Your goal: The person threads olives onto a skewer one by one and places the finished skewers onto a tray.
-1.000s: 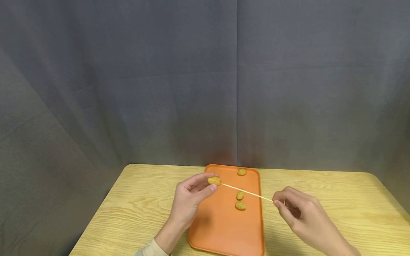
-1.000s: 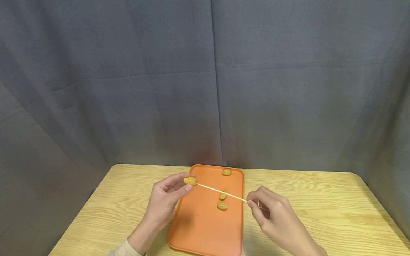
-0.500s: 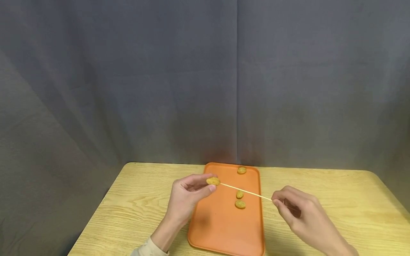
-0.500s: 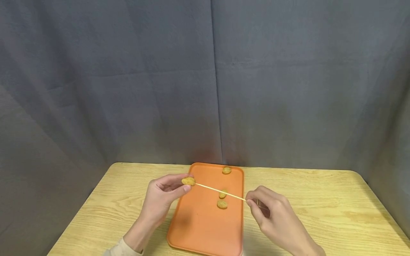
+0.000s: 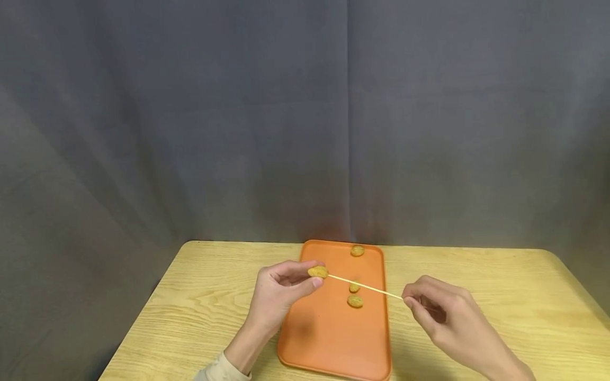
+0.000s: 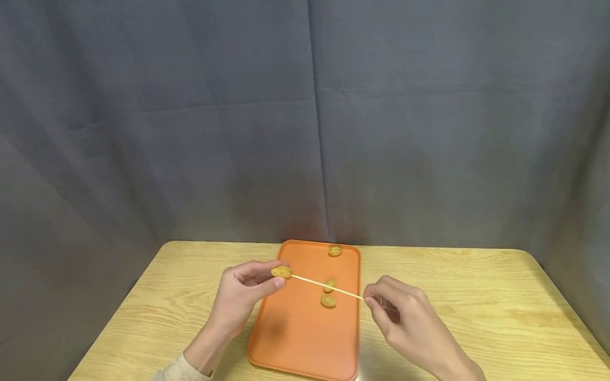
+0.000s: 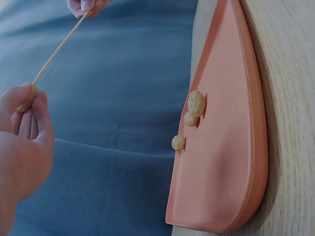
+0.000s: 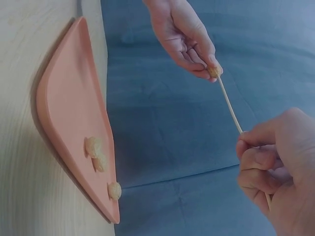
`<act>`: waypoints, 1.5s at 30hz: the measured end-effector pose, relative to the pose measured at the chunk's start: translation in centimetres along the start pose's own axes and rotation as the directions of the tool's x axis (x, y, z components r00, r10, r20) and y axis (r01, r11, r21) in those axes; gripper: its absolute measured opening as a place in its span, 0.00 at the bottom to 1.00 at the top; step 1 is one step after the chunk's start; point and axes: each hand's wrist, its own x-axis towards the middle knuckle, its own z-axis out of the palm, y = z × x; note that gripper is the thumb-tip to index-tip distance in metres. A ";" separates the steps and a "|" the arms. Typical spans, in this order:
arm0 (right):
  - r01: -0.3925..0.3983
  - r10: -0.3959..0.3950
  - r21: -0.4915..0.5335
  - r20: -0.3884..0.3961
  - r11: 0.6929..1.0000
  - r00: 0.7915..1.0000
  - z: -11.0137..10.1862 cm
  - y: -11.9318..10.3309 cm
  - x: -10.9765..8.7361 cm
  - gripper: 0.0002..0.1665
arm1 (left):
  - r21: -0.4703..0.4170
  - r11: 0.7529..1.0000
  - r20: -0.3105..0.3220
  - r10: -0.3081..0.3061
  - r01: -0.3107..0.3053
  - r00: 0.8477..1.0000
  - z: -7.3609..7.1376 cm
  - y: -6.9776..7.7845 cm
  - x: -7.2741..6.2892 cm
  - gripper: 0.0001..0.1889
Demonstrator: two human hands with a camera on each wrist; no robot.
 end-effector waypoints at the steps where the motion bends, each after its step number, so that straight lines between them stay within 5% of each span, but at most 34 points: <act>1: 0.002 -0.002 0.000 0.005 1.000 1.000 0.1 0.0 0.0 0.24 | -0.004 1.000 -0.006 -0.007 0.007 1.000 0.0 0.0 0.0 0.19; 22: -0.007 0.007 0.011 0.017 1.000 1.000 1.0 -0.2 0.4 0.22 | -0.015 0.997 0.027 -0.077 0.078 0.997 0.1 -0.4 -0.2 0.18; 25: -0.031 0.031 0.043 -0.005 0.999 1.000 1.6 -0.3 0.5 0.21 | -0.071 0.994 0.028 -0.080 0.081 0.996 0.0 -0.5 -0.2 0.19; 28: -0.059 0.061 0.068 -0.024 0.996 0.998 2.5 -0.5 0.6 0.20 | -0.222 0.969 0.036 -0.106 0.112 0.994 0.1 -0.7 -0.2 0.22; 31: -0.073 0.076 0.071 -0.045 0.995 0.996 3.1 -0.6 0.6 0.19 | -0.392 0.910 0.056 -0.125 0.137 0.991 0.3 -0.8 -0.2 0.26; 34: -0.061 0.065 0.081 -0.053 0.995 0.996 3.4 -0.8 0.4 0.20 | -0.444 0.885 0.082 -0.115 0.140 0.990 0.7 -0.7 -0.3 0.23; 41: -0.059 0.051 0.155 0.057 0.986 0.997 4.0 -1.1 0.1 0.17 | -0.351 0.936 0.047 -0.008 0.024 0.999 1.1 -0.2 -0.2 0.12; 45: -0.172 0.116 0.198 0.264 0.965 0.958 3.6 -0.8 -0.3 0.17 | -0.291 0.957 -0.019 0.019 -0.024 1.000 0.8 0.1 0.1 0.09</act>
